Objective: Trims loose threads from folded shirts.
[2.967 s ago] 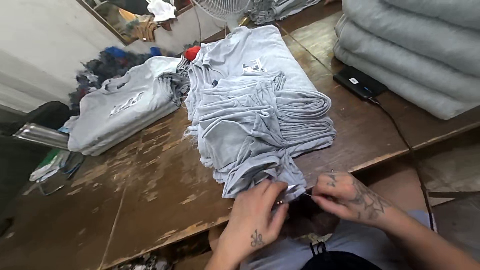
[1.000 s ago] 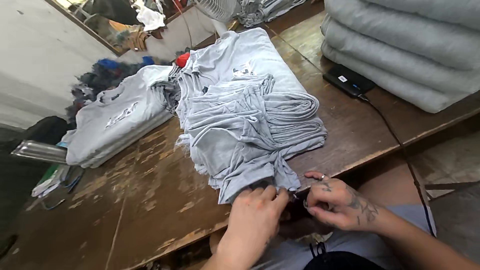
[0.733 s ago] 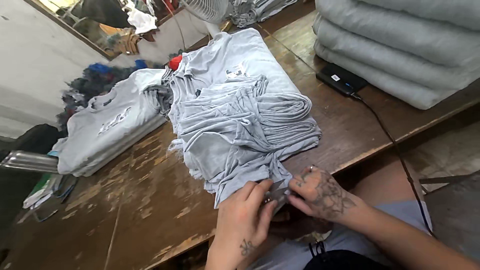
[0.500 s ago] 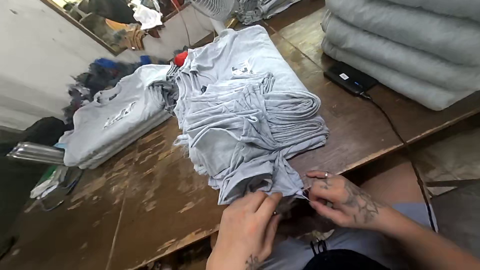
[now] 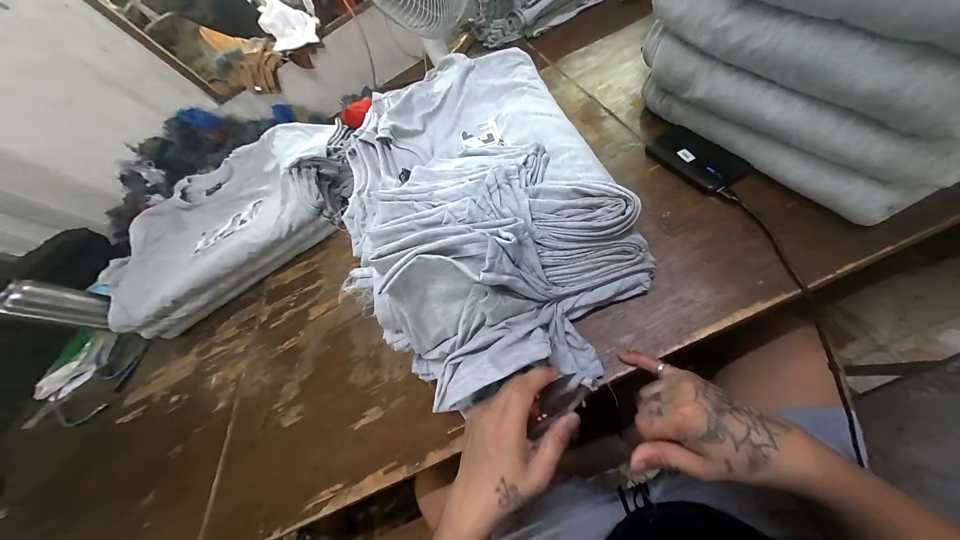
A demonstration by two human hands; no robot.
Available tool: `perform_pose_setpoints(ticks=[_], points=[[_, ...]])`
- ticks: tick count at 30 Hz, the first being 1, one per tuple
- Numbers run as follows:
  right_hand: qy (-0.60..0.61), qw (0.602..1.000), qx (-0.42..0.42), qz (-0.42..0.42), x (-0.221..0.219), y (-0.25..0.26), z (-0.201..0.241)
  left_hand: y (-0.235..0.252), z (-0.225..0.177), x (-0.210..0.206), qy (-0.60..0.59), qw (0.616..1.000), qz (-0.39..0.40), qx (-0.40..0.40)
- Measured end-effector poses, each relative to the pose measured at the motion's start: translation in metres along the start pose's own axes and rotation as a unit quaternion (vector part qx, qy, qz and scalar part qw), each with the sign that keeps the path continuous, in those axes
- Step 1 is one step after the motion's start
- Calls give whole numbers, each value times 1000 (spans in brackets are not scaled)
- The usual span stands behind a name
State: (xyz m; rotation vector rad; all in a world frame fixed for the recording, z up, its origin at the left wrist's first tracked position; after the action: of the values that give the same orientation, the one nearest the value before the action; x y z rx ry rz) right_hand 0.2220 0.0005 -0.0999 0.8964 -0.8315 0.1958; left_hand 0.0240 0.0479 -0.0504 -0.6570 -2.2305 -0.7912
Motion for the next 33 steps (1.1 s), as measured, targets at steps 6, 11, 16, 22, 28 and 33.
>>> perform_pose_setpoints(ticks=[6,11,16,22,28,33], points=[[-121,990,70,-1,17,68,2,-5,12,82,-77,956,-280,38],[-170,979,85,75,-34,169,-26,22,-30,56,-205,920,-327,-66],[-109,990,92,-11,-25,166,-39,27,51,15,-386,841,-338,171],[-113,993,-13,-14,-4,65,-33,11,52,7,-347,879,-300,129],[33,998,-39,20,26,4,-40,2,42,5,-248,950,-183,52],[-38,998,-56,13,30,10,-29,-3,13,-5,20,994,87,69]])
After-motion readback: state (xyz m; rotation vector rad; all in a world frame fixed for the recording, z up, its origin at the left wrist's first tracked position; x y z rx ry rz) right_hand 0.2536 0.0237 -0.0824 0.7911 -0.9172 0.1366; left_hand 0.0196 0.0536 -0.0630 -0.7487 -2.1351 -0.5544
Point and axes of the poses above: each hand's wrist, its own y-axis towards the middle knuckle, its own x-axis out of the back of the hand, z = x × y, the point moved 5 cm from there along y, towards the middle knuckle, and after that the axes turned 15 degrees about -y, right-handed, at the moved point
